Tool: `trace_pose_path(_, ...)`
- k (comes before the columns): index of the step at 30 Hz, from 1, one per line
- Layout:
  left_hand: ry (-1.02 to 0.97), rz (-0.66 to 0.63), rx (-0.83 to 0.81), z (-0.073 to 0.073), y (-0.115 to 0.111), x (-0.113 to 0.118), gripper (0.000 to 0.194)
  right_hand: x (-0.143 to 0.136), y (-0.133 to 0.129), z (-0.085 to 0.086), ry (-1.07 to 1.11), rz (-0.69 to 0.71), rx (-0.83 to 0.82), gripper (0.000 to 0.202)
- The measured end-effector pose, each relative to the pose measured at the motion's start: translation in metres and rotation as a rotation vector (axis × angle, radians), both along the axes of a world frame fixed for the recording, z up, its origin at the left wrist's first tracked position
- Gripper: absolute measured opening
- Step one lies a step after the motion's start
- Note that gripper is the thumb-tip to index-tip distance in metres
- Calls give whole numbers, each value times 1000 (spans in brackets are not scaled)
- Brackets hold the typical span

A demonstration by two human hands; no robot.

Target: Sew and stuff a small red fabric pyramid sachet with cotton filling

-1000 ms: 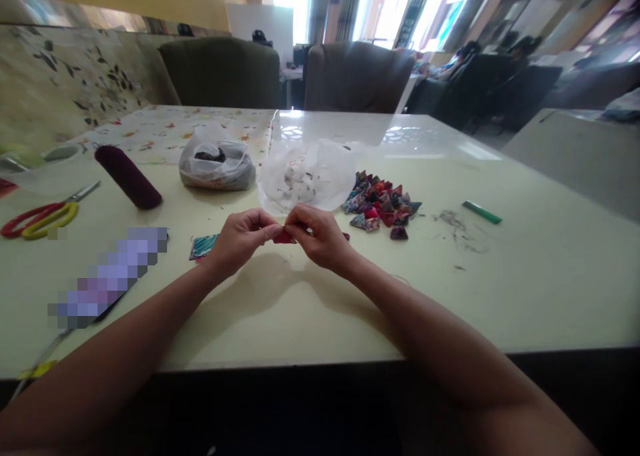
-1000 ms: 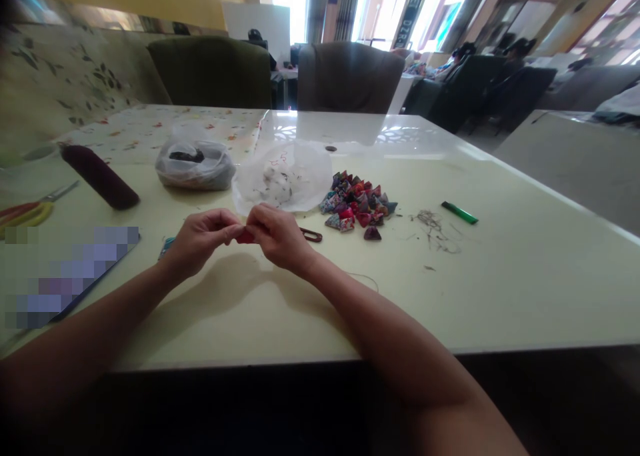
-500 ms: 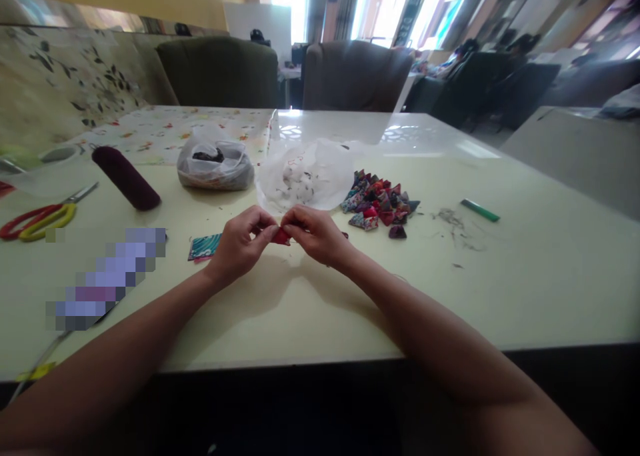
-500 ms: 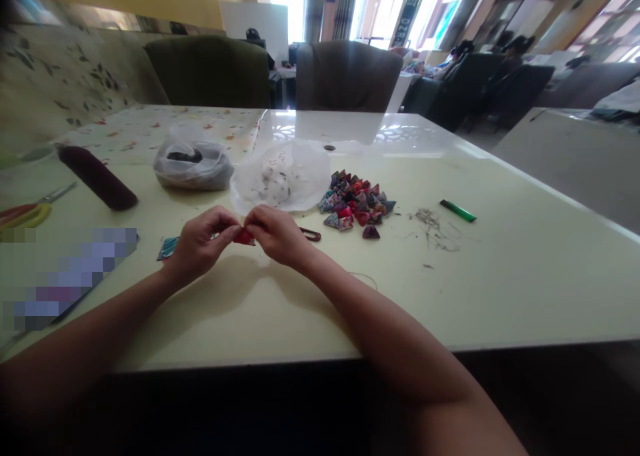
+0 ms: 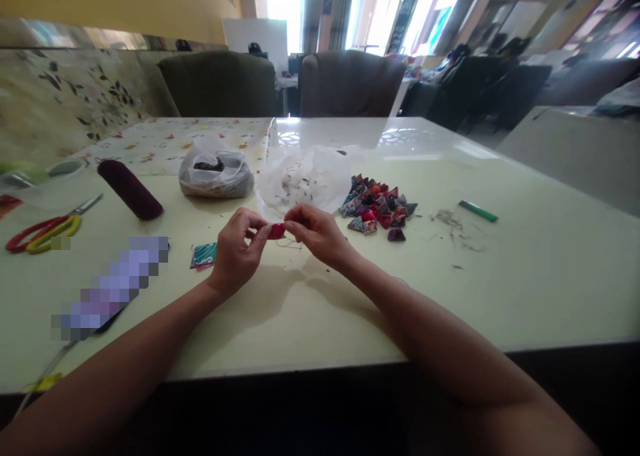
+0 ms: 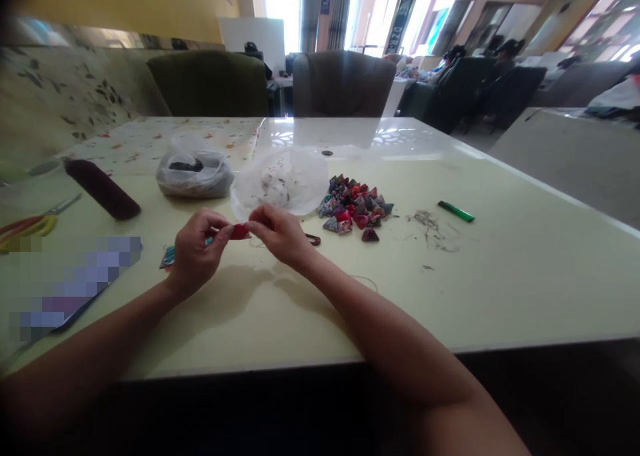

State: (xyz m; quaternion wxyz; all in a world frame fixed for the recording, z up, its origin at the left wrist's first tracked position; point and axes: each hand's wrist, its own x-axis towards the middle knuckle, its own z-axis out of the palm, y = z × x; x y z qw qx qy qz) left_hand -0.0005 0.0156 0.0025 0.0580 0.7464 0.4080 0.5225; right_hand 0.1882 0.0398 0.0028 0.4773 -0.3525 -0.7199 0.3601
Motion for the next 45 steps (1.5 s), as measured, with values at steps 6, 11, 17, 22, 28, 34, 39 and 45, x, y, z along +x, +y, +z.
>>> trace_pose_path(6, -52, -65, -35, -4, 1, 2, 9, 3, 0, 2, 20, 59, -69, 15)
trace_pose_path(11, -86, -235, -129, -3, 8, -5, 16, 16, 9, 7, 18, 152, -104, 12)
trace_pose_path(17, 39, -366, -103, 2, 13, -13, 6, 23, 14, 8, 6, 243, -108, 9)
trace_pose_path(22, 159, -385, 10, 4, 15, -14, 3, 24, 14, 10, -3, 303, -113, 7)
trace_pose_path(28, 226, -367, 181, 11, 9, -10, 5, 25, 13, 11, -14, 352, -124, 7)
trace_pose_path(34, 279, -432, 232, 13, 2, -6, 10, 24, 11, 12, -2, 397, -122, 6)
trace_pose_path(39, 306, -428, 255, 11, 3, -6, 12, 22, 9, 14, 28, 376, -149, 8)
trace_pose_path(45, 421, -353, 332, 5, 5, -10, 13, 18, 1, 21, 0, 192, -121, 15)
